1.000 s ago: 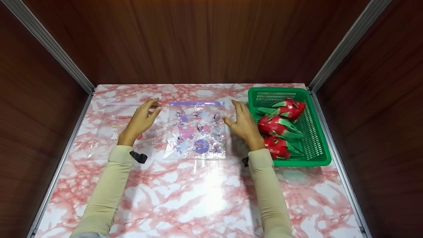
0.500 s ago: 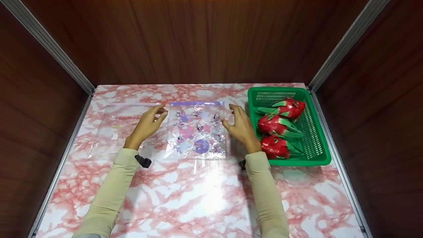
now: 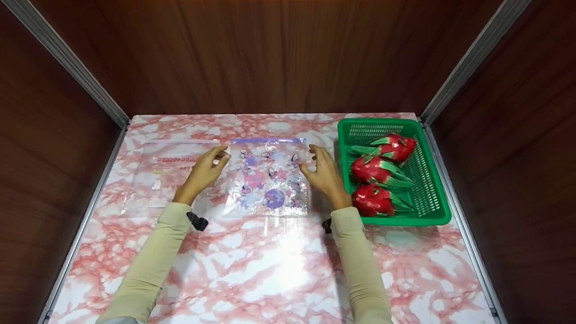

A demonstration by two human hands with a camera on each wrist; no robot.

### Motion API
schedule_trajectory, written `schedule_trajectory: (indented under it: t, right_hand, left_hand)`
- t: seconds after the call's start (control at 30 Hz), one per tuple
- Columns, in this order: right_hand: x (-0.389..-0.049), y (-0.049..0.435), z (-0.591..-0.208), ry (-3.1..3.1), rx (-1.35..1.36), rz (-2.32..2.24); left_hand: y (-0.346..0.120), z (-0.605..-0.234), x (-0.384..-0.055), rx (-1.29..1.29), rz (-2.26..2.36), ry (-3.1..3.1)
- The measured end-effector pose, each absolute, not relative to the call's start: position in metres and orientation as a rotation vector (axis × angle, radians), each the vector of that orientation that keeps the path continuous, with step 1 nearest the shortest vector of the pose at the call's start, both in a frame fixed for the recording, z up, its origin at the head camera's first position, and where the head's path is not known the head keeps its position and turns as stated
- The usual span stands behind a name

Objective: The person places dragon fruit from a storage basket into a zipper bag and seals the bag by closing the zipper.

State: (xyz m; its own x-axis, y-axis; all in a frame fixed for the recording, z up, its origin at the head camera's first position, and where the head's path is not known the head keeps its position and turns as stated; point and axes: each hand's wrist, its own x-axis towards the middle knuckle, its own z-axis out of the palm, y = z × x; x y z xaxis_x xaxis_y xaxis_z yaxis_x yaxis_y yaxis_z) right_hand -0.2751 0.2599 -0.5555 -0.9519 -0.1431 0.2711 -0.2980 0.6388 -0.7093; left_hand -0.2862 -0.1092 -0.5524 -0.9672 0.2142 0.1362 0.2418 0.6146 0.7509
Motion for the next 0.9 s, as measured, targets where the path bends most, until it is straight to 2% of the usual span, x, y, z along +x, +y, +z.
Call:
schedule_trajectory:
  t: [0.9]
  right_hand:
    - [-0.275,0.248,-0.582,-2.732,0.308,1.380]
  left_hand:
    - [-0.108,-0.579,-0.287,-0.281,-1.339,-2.895]
